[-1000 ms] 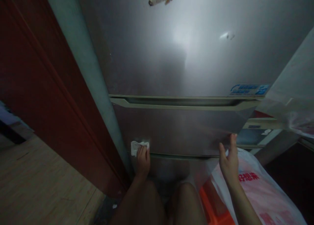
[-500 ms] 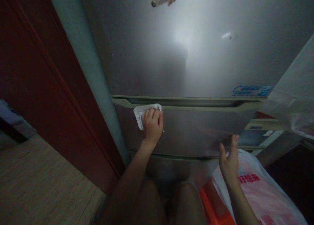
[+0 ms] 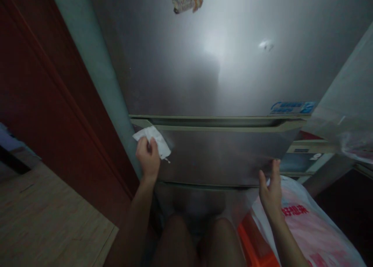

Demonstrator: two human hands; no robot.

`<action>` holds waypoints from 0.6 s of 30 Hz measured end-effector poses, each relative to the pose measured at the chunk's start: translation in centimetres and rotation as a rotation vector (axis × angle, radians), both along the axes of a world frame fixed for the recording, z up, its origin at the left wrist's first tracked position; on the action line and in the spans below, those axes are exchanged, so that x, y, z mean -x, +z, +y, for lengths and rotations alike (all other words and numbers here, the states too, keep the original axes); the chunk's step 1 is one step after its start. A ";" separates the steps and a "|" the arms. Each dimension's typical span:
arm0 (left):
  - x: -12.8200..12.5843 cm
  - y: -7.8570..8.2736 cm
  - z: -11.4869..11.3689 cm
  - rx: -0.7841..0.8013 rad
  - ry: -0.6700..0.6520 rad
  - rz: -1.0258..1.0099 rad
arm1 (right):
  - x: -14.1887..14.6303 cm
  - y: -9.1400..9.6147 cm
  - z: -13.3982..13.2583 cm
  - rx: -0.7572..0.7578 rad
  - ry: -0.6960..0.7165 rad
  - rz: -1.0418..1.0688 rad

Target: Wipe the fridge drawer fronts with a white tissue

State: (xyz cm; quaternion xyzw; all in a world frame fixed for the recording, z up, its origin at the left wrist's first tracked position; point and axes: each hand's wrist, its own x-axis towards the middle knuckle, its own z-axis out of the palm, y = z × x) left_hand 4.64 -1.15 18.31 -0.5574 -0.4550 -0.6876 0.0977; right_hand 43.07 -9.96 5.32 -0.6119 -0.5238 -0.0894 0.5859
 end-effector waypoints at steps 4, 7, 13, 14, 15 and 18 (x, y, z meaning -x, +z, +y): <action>3.5 -0.6 -2.4 -0.001 0.062 -0.216 | 0.1 -0.2 0.1 0.002 0.000 -0.007; 3.0 0.0 -2.5 -0.008 0.074 -0.187 | 0.0 -0.1 0.0 0.016 0.002 0.000; -4.0 1.4 0.7 0.011 0.007 0.185 | 0.3 0.1 0.0 0.007 -0.002 0.021; -5.2 1.5 0.9 -0.004 0.032 0.240 | 0.3 0.1 0.0 0.003 -0.002 0.023; -6.1 1.4 0.9 -0.016 0.062 0.284 | 0.3 0.1 0.0 -0.001 0.000 0.023; -7.4 0.9 0.8 -0.041 0.111 0.376 | 0.2 0.0 0.1 -0.012 0.004 0.013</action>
